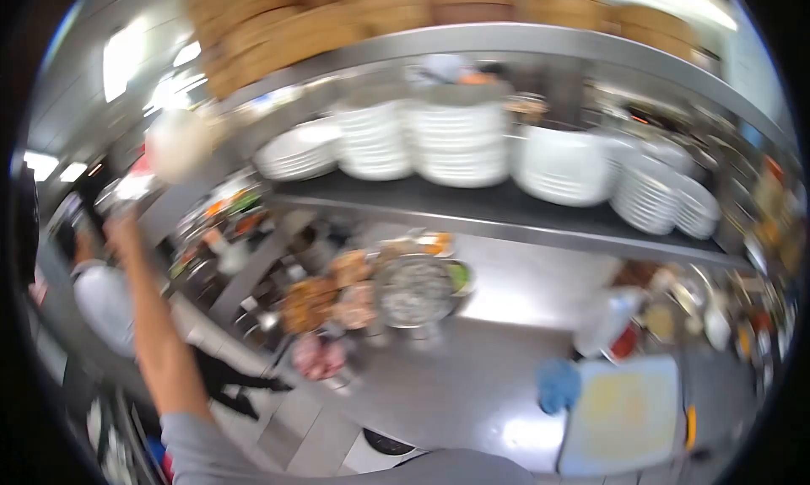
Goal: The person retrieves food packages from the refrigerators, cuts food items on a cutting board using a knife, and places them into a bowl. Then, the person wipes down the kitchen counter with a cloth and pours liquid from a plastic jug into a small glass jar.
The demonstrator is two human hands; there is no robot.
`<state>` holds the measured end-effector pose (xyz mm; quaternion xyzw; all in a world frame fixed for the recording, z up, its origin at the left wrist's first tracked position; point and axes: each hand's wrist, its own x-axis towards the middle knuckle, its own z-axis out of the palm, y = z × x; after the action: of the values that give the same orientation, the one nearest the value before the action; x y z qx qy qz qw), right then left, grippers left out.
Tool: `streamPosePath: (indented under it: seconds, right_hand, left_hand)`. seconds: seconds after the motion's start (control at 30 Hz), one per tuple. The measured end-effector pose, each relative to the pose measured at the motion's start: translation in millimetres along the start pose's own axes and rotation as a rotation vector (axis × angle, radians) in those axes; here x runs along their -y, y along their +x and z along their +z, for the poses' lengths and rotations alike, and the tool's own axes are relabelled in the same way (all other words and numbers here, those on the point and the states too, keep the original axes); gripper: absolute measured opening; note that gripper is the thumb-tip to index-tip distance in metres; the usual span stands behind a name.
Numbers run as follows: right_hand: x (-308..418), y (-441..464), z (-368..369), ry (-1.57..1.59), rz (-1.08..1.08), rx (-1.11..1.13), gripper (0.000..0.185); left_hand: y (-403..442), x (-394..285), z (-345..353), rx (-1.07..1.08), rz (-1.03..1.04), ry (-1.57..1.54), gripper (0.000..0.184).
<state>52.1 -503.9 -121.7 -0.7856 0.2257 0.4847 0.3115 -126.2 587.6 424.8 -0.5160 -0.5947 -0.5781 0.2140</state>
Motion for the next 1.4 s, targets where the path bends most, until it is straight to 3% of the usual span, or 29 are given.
streamPosePath:
  seconds: [0.1,0.13,0.2,0.23,0.27,0.3,0.33,0.37,0.4,0.43,0.47,0.5,0.53,0.57,0.6,0.63,0.7,0.8,0.87,0.93,0.97,1.03,1.07,1.13,1.17,1.23,1.27,1.33,1.4]
  right_hand:
    - [-40,-4,2,-0.243,0.233,0.323,0.053]
    - [-88,35,-2,-0.292,0.144,0.463,0.051]
    - [-69,24,-7,-0.447,0.227,0.587,0.049]
    - [-71,41,-13,-0.362,0.138,0.66,0.042]
    - [22,-66,-33,-0.534,-0.199,0.468,0.038]
    - [72,-110,-47,-0.472,-0.37,0.304,0.039]
    - [112,-136,-53,-0.437,-0.527,0.134,0.041]
    - [153,-173,-57,-0.341,-0.748,-0.069,0.04]
    - [190,-195,-55,-0.25,-0.915,-0.219,0.033]
    - [223,-215,-47,0.024,-1.115,-0.23,0.043]
    - [253,-233,-38,0.089,-1.229,-0.196,0.051]
    - [281,-250,-29,0.155,-1.344,-0.159,0.06]
    - [304,-267,-22,0.06,-1.372,-0.124,0.064]
    - [321,-277,-16,-0.038,-1.396,-0.092,0.069]
    - [331,-275,-7,-0.057,-1.402,-0.09,0.069]
    - [340,-266,3,-0.192,-1.463,-0.167,0.074]
    - [346,-241,17,-0.477,-1.477,-0.434,0.083]
    - [351,-208,29,-0.442,-1.276,-0.459,0.072]
    - [359,-216,33,-0.461,-1.281,-0.435,0.066]
    - [369,-231,31,-0.475,-1.29,-0.413,0.06]
    - [372,-241,25,-0.57,-1.403,-0.363,0.056]
    - [383,-253,11,-0.673,-1.521,-0.302,0.052]
    - [389,-258,4,-0.68,-1.659,-0.22,0.051]
    - [406,-292,-17,-0.607,-1.792,-0.035,0.052]
    - [417,-320,-29,-0.533,-1.786,0.065,0.055]
    - [443,-332,-44,-0.54,-1.957,-0.223,0.07]
    - [456,-344,-46,-0.49,-1.895,-0.377,0.067]
    - [486,-358,-42,-0.355,-1.835,-0.667,0.06]
    - [520,-344,-42,-0.333,-1.795,-0.871,0.05]
  left_hand:
    - [44,-9,-25,0.081,0.208,0.231,0.058]
    - [50,-22,-52,0.08,0.24,0.295,0.056]
    - [35,-66,-145,0.058,0.278,0.231,0.053]
    - [-7,-102,-184,-0.212,0.36,-0.288,0.045]
    - [-43,-127,-224,-0.485,0.404,-0.8,0.037]
    - [-34,-85,-168,-0.04,0.268,-1.381,0.042]
    - [-47,-79,-167,0.459,0.095,-1.903,0.047]
    - [-108,-62,-156,0.724,0.122,-2.033,0.045]
    - [-193,-87,-199,1.02,0.113,-2.122,0.046]
    - [-278,-129,-265,1.308,0.081,-2.144,0.048]
    - [-353,-160,-328,1.308,0.189,-2.111,0.074]
    - [-393,-150,-322,1.818,0.115,-1.854,0.091]
    - [-441,-168,-345,1.883,0.313,-1.743,0.078]
    - [-477,-182,-372,2.067,0.323,-1.496,0.071]
    - [-534,-185,-379,2.022,0.309,-1.564,0.071]
    - [-582,-185,-371,1.921,0.647,-1.597,0.069]
    - [-626,-175,-392,1.891,0.632,-1.365,0.069]
    - [-626,-174,-413,1.632,0.772,-1.265,0.066]
    - [-610,-174,-421,1.618,0.723,-1.273,0.064]
    - [-593,-173,-419,1.989,0.576,-1.345,0.067]
    - [-590,-172,-415,1.979,0.561,-1.341,0.067]
    - [-584,-169,-405,2.476,0.286,-1.696,0.07]
    - [-584,-169,-396,2.469,0.281,-1.694,0.07]
    - [-589,-172,-375,3.223,0.002,-1.962,0.067]
    - [-590,-172,-372,3.216,0.0,-1.969,0.067]
    - [-593,-173,-371,3.112,-0.068,-2.094,0.067]
    - [-595,-172,-373,3.117,-0.065,-2.09,0.067]
    - [-603,-172,-384,2.656,0.158,-1.801,0.073]
    - [-636,-171,-403,2.583,0.07,-1.721,0.073]
